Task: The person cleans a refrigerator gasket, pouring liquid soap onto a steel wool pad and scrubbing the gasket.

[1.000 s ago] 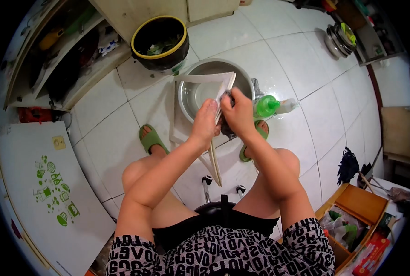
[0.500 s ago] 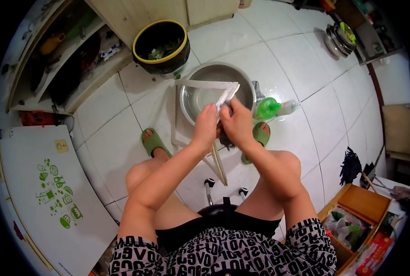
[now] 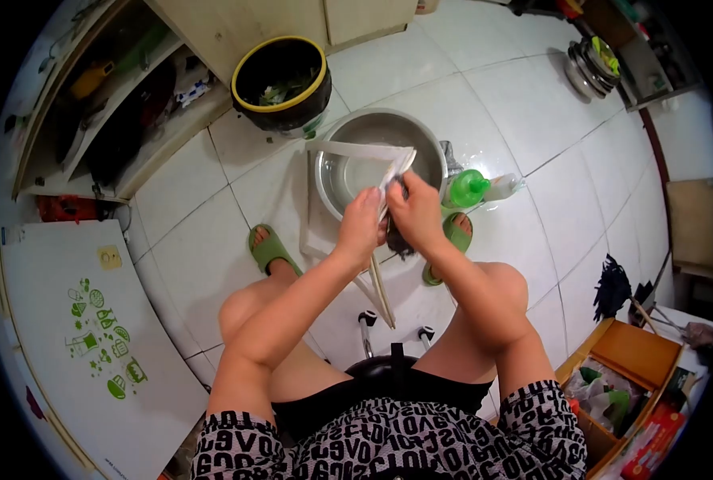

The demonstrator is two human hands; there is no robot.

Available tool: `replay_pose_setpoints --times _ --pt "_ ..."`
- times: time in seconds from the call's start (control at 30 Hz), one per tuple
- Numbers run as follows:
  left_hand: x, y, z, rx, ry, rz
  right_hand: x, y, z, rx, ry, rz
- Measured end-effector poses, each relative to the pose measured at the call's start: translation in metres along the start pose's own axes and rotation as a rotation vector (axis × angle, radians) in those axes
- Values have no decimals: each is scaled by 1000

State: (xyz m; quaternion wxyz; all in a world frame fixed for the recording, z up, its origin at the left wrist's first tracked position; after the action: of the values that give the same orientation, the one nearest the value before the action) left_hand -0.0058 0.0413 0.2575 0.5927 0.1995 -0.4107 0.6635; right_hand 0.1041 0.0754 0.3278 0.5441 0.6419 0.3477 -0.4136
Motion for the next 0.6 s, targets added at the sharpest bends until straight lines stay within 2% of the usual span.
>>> replay_pose_setpoints --times 0.07,0.13,0.2,0.23,0.27,0.33,0.4,0.47,0.53,0.57,0.6 --pt "3 -11 6 -59 28 37 7 10 -14 78 9 39" --pt "10 -12 9 -31 18 54 -3 10 -9 81 18 41" --pt "19 -3 11 39 -4 72 -25 -2 11 4 105 91" --pt "24 5 1 90 -153 88 -34 -11 24 -42 187 77" --pt "12 11 -6 94 -151 88 -32 -15 33 -44 157 12" --pt "10 12 -4 144 -53 39 -24 -13 21 -51 173 96" --pt "18 8 -6 81 -97 44 -23 -8 16 -36 171 79" --pt "24 5 -4 32 -51 27 -25 -10 8 -27 185 52" --pt "26 4 -5 -25 -56 45 -3 -8 3 -25 -35 -262" --pt "26 -2 -5 -87 -57 63 -7 3 -3 10 21 -88" --pt "27 -5 -3 -91 -55 62 -5 7 -7 13 20 -87"
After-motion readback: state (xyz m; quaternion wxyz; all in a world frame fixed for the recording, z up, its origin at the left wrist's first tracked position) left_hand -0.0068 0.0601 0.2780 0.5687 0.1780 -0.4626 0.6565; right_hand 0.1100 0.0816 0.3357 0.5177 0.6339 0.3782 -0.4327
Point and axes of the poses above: each hand's wrist, its own z-axis away from the middle knuckle, its own y-axis out of the back of the hand, x = y × z, the point moved 10 cm from there along -z, towards the middle knuckle, and after that the axes turned 8 degrees about -z, right-handed, at the moved point
